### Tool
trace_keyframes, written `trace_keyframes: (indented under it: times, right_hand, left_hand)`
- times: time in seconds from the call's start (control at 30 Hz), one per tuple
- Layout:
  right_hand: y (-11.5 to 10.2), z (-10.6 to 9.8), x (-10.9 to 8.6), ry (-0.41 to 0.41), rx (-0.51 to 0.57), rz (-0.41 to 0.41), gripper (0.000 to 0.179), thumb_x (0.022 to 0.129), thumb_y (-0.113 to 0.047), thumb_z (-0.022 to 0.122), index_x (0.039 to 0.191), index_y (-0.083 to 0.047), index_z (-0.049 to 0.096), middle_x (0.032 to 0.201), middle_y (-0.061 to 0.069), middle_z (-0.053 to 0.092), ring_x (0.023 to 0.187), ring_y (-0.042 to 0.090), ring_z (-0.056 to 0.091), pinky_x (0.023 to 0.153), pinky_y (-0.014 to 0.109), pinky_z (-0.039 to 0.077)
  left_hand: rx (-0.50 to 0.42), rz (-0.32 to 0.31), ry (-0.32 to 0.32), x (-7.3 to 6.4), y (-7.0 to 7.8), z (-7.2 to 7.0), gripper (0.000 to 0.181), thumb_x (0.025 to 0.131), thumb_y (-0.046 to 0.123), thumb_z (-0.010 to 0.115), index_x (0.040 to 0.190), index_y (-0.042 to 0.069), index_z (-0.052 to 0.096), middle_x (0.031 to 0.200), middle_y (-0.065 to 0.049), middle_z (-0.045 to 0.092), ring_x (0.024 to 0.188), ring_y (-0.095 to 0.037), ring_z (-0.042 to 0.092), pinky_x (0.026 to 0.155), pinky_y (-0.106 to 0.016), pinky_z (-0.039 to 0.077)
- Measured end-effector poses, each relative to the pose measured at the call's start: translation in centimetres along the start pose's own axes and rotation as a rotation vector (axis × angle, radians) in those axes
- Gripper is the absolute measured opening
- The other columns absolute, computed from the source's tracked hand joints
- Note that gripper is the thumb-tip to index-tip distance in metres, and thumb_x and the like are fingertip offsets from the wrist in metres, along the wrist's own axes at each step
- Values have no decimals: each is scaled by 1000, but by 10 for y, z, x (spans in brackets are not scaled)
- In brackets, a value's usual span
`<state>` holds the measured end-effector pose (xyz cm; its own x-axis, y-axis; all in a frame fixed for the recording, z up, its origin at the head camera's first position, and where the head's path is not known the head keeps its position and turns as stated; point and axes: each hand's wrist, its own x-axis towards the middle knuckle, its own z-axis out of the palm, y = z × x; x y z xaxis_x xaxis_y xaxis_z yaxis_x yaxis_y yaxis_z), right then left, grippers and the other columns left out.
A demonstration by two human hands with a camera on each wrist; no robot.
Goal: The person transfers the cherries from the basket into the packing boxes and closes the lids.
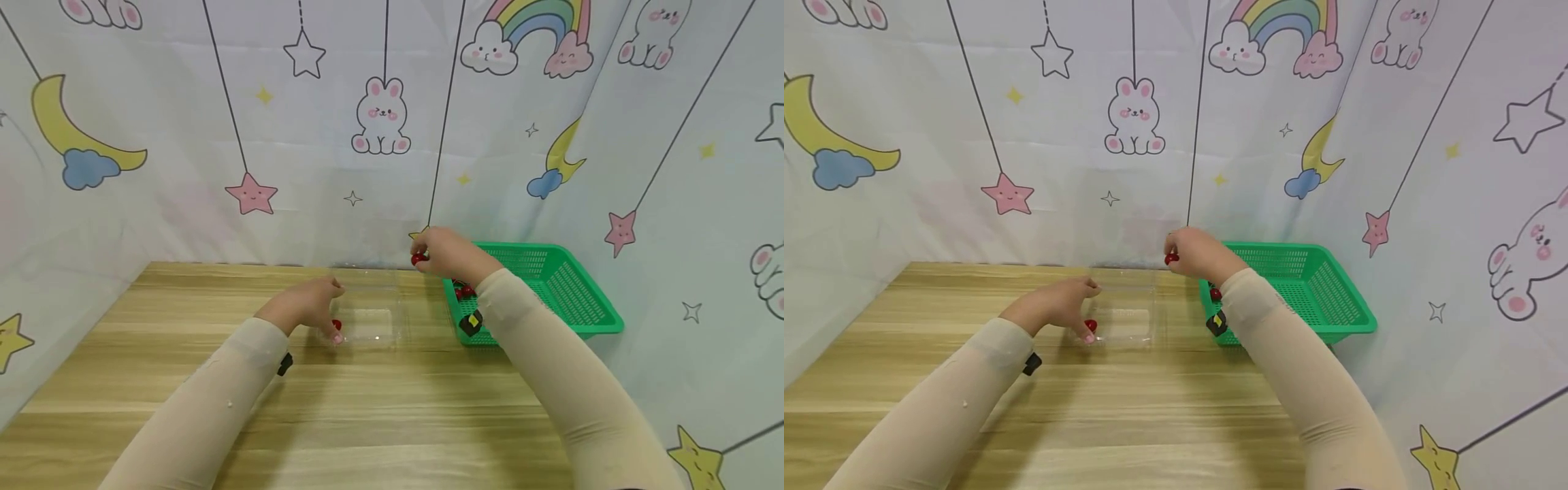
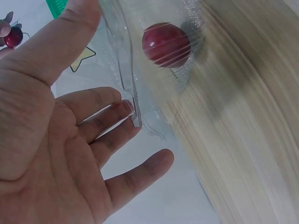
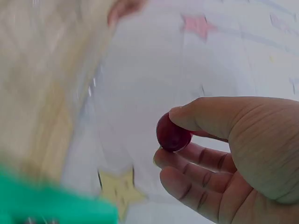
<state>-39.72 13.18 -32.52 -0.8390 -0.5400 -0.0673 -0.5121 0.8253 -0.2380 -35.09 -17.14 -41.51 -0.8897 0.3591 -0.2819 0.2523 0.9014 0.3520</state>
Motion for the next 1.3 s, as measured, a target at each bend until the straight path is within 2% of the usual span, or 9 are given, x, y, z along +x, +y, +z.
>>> trace_keyframes:
  times: [0.13, 0.27, 0.43, 0.63, 0.8, 0.97, 1.13, 1.3]
  right_hand:
    - [-29, 29, 10, -28, 10, -101, 23, 110, -17, 77, 131, -8, 81, 131, 12, 81, 119, 27, 80, 102, 43, 68]
    - [-48, 61, 23, -33, -1, -171, 20, 109, -16, 78, 125, -8, 84, 125, 9, 83, 112, 24, 80, 98, 40, 68]
    - [-60, 97, 38, -38, 51, -191, 14, 107, -18, 80, 119, -10, 84, 118, 6, 83, 103, 19, 79, 93, 35, 68]
    - [-65, 125, 51, -31, 120, -178, 8, 106, -18, 83, 112, -13, 84, 113, 1, 83, 96, 13, 74, 89, 32, 65]
    - [-67, 140, 61, -5, 178, -171, 5, 104, -15, 85, 107, -11, 86, 108, 2, 84, 95, 14, 75, 88, 33, 65]
    - [-72, 149, 65, -25, 192, -166, 6, 105, -15, 83, 108, -11, 87, 108, 3, 86, 98, 15, 77, 88, 31, 65]
    - [-75, 151, 66, -27, 181, -169, 10, 106, -12, 80, 110, -13, 89, 112, 0, 87, 102, 14, 78, 89, 30, 65]
    - [-75, 146, 64, -45, 181, -185, 15, 108, -12, 76, 117, -9, 87, 118, 6, 87, 112, 21, 80, 97, 36, 67]
  left_hand:
    - [-4, -4, -2, 0, -1, 1, 117, 80, 41, 107, 174, 6, 46, 184, -18, 37, 165, -49, 43, 131, -68, 43]
    - [-2, -3, -4, 1, -1, 1, 117, 79, 42, 107, 173, 5, 47, 183, -20, 37, 165, -49, 44, 130, -67, 45]
    - [2, 6, -8, 3, 0, 1, 118, 79, 44, 106, 173, 5, 47, 183, -21, 37, 164, -49, 45, 128, -67, 47]
    - [0, 19, -2, 3, -1, 0, 118, 79, 45, 106, 174, 6, 46, 182, -20, 40, 163, -48, 47, 128, -68, 47]
    - [18, 40, 7, 4, -3, 1, 118, 78, 45, 107, 172, 5, 49, 178, -20, 44, 159, -48, 51, 126, -67, 50]
    - [37, 43, 14, 5, -3, 1, 114, 78, 44, 108, 171, 9, 53, 177, -21, 46, 157, -48, 53, 125, -67, 51]
    - [33, 47, 15, 4, -3, 0, 109, 79, 42, 108, 169, 11, 55, 176, -21, 46, 157, -48, 53, 126, -67, 50]
    - [32, 46, 12, 4, -4, 0, 110, 79, 42, 107, 170, 11, 54, 178, -21, 45, 158, -49, 53, 126, -68, 50]
